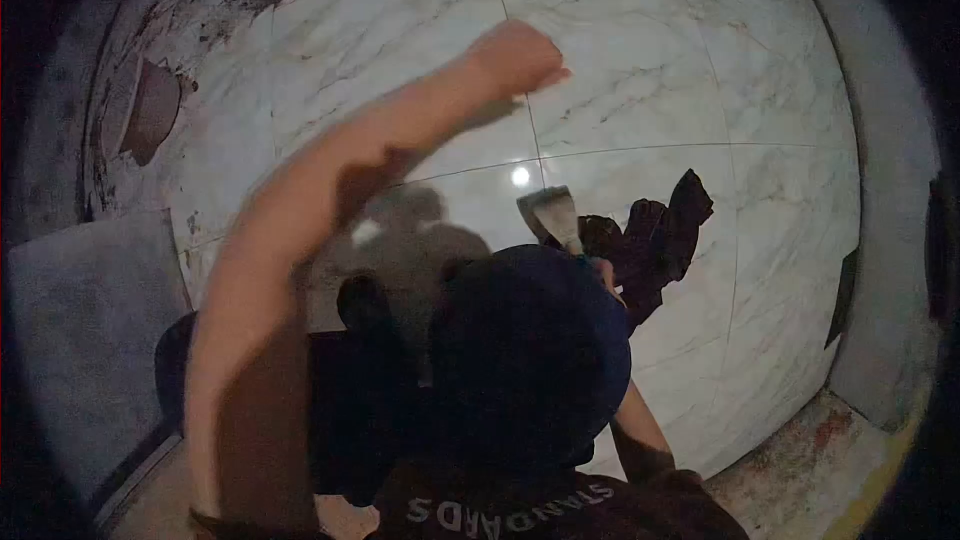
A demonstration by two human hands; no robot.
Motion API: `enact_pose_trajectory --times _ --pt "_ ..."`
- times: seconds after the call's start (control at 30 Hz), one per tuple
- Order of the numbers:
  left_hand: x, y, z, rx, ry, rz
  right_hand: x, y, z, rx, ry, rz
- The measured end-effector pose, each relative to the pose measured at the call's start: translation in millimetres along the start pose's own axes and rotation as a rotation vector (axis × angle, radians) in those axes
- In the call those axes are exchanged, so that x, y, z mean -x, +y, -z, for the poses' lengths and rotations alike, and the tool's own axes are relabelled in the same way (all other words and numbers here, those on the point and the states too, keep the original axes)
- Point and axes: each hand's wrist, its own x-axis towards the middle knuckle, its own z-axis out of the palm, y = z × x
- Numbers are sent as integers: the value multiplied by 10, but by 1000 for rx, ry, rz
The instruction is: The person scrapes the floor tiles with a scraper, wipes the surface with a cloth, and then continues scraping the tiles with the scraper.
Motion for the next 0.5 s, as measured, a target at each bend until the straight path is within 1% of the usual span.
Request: enact_pose_trajectory --times 0.03,0.07,0.1,0.13,0.17,0.2,0.23,0.27,0.3,0.33,0.37,0.4,0.43,0.5 --pt "69 -464 15 -51 53 -20 -159 -72 -123 23 -74 38" --pt "226 -852 -42 -11 334 -9 -433 -178 -255 119 -118 97" --pt "425 -923 356 -128 210 94 -708 -318 -297 105 -99 128" --pt "596 -1318 411 -182 326 -45 -985 -448 -327 94 -79 153" --pt "801 -1419 640 -253 167 71 -1322 -611 -396 59 -22 164" --pt "949 -1388 909 -318 7 189 -1505 -656 -448 28 30 177" --pt "1076 -1312 1069 -378 -117 312 -1478 -660 -386 33 25 177" --pt "1216 -1339 1195 -441 -241 441 -1487 -758 -260 -1 28 135" --pt "1414 -1468 1126 -444 -240 462 -1507 -849 -160 -34 33 106" --pt "1713 -1622 913 -442 -13 389 -1311 -829 -75 22 30 199" --pt "1960 -1691 738 -411 157 354 -1104 -625 -254 32 -56 218" --pt "2207 -1763 559 -380 324 307 -1099 -502 -535 46 -101 239" --pt "2353 -1802 488 -382 327 336 -1093 -377 -819 58 -146 260" --pt "2537 -1806 342 -369 -336 567 -1184 -187 -1263 -35 -197 136"
